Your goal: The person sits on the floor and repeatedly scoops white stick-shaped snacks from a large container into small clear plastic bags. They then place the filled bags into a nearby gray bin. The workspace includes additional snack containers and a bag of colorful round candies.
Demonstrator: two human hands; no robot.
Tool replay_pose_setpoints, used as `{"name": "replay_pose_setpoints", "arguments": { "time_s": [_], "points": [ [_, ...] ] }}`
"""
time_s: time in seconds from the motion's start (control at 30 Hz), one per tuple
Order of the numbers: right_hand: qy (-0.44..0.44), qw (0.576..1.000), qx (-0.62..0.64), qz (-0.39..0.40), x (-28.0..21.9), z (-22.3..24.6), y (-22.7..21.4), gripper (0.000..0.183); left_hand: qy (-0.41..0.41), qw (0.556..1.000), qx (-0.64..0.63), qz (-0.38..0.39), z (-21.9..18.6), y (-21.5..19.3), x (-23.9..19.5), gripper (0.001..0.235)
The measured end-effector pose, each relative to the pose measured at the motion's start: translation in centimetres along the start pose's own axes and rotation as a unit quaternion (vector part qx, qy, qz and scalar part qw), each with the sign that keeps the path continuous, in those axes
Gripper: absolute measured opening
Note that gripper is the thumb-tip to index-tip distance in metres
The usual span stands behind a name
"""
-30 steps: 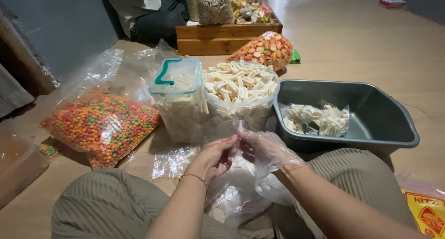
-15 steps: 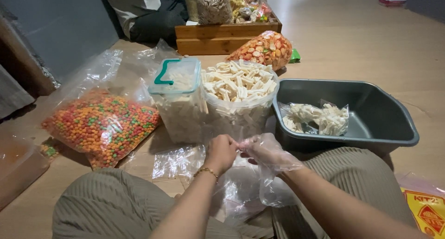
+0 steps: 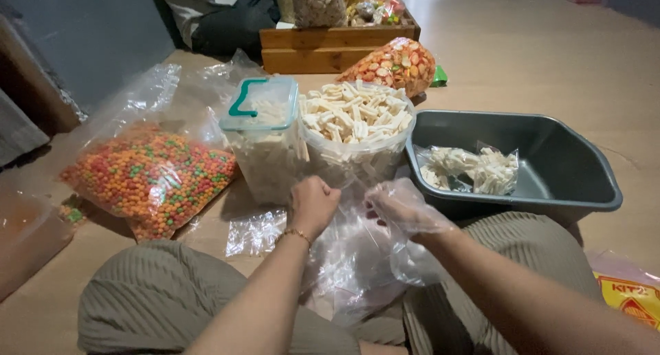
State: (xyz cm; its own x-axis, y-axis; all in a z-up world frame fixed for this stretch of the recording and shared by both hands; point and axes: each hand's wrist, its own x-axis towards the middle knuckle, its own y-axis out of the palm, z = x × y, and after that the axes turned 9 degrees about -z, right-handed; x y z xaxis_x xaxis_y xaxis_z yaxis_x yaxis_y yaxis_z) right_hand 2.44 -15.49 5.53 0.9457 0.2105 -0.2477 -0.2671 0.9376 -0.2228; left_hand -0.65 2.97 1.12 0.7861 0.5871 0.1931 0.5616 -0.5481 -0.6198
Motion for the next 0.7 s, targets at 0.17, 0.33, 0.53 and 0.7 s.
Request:
{"name": "replay_pose_setpoints", "arguments": {
  "time_s": [0.17,0.33,0.53,0.7],
  "points": [
    [-0.193,0.967,-0.165,0.018,1.3,1.5,-0.3,0.054,0.03,0.997,-0.01,-0.069,-2.0,-0.6,0.1,0.01],
    [-0.371,0.884,-0.259,-0.117,2.2,0.8,-0.3,0.039,0.04,0.997,0.007,-0.07,-5.0,-2.3,-0.5,0.013],
    [-0.564,0.689,-0.36,-0.279,2.9,-1.2,1.5,0.024,0.109,0.989,0.064,-0.081,-4.4,-1.7,-1.7,0.022],
    [-0.671,0.494,-0.409,-0.372,3.7,-3.6,2.1,0.027,0.19,0.972,0.087,-0.104,-1.3,1.2,-0.8,0.014]
  ]
}}
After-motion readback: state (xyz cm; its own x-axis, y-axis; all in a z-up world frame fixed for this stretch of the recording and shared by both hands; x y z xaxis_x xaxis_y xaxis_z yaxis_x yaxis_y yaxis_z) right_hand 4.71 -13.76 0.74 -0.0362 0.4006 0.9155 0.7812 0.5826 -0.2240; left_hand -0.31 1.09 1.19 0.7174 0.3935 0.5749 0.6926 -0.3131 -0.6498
